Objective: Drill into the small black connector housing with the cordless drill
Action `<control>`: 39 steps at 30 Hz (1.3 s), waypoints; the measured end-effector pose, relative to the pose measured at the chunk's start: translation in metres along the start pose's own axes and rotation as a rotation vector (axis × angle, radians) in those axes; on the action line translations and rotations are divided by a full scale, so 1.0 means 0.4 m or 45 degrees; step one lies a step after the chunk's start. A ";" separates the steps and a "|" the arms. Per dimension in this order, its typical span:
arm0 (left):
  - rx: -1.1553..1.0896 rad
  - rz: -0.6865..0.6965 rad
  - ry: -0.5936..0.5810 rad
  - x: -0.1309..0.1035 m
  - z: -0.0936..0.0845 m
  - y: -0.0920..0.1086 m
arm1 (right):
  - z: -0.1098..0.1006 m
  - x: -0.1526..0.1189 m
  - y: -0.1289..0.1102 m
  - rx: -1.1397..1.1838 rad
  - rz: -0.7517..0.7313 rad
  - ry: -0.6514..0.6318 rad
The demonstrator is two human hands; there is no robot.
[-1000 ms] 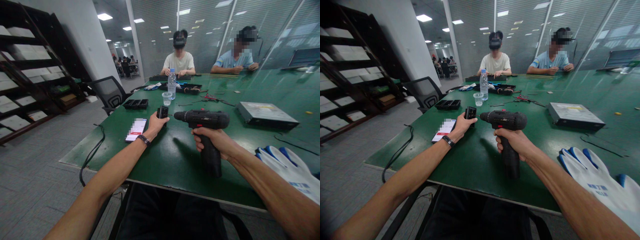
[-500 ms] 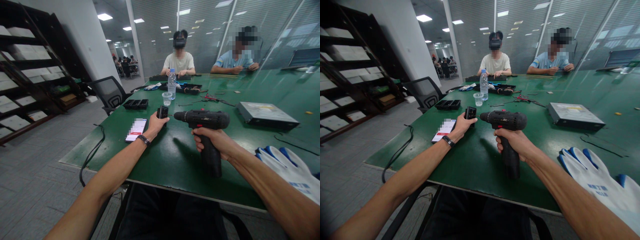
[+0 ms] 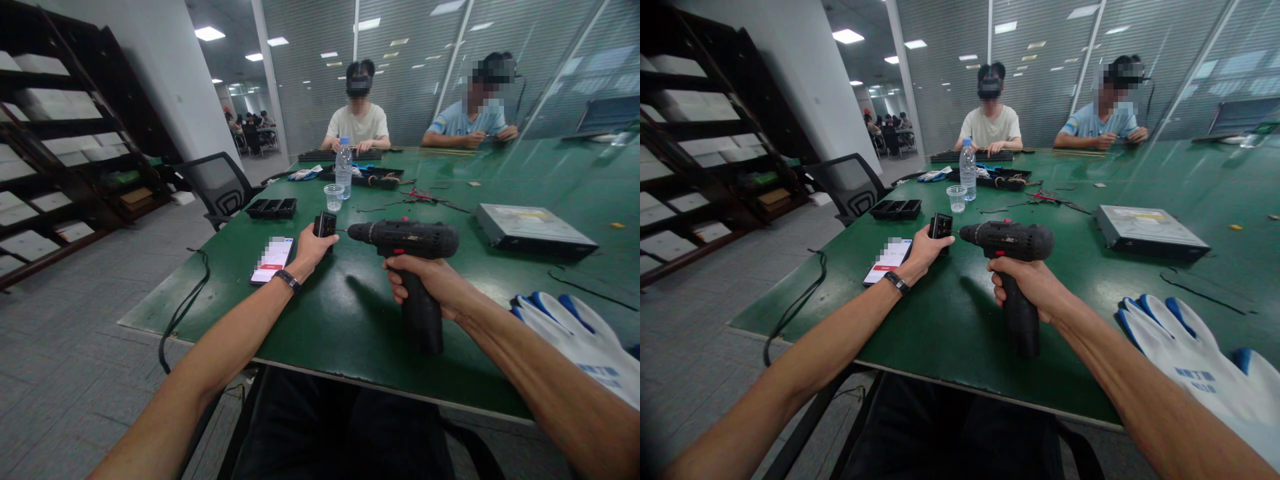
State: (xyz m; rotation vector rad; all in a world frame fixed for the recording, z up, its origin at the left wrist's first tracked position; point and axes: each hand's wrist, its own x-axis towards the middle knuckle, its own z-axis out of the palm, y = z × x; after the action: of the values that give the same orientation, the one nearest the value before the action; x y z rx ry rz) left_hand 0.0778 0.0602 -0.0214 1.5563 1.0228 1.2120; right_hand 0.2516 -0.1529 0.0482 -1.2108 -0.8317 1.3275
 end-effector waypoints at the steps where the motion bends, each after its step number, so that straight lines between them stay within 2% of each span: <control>1: 0.003 -0.001 0.004 0.000 0.000 0.000 | 0.000 0.000 0.000 0.000 -0.001 0.000; 25: 0.005 -0.002 0.004 -0.004 0.000 0.007 | -0.001 -0.003 0.001 -0.003 -0.011 0.003; 39: -0.011 0.004 -0.018 0.005 0.001 -0.010 | 0.001 -0.003 -0.001 -0.010 -0.019 0.007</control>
State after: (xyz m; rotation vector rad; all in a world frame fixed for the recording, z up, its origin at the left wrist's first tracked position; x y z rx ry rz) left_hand 0.0781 0.0632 -0.0247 1.5581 1.0048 1.2044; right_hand 0.2512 -0.1538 0.0488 -1.2118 -0.8412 1.3097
